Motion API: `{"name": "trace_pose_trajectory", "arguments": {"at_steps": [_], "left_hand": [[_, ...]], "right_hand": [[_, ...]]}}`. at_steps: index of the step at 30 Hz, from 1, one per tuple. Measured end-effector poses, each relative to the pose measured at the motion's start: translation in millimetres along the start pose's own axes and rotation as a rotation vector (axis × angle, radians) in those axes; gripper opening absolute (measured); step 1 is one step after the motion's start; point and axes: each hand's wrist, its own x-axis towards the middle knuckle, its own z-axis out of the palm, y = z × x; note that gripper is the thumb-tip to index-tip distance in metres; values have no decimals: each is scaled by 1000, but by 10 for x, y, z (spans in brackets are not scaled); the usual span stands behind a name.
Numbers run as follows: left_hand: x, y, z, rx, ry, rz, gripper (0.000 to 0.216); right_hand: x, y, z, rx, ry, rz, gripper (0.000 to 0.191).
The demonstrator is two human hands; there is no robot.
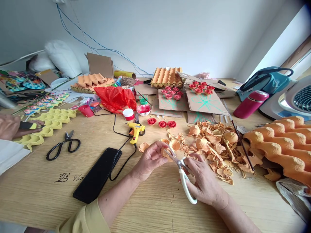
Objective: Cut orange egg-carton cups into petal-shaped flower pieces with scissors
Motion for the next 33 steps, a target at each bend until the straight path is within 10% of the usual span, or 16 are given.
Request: {"name": "trace_pose_trajectory", "arguments": {"at_steps": [11,23,33], "left_hand": [[24,-28,-38,-43,-13,-24,38],[-54,-101,152,8,-43,-139,37],[-20,-176,96,51,0,-129,31]], "right_hand": [[10,52,4,77,129,96,23],[13,20,117,772,181,380,26],[-9,2,131,700,137,395,23]]}}
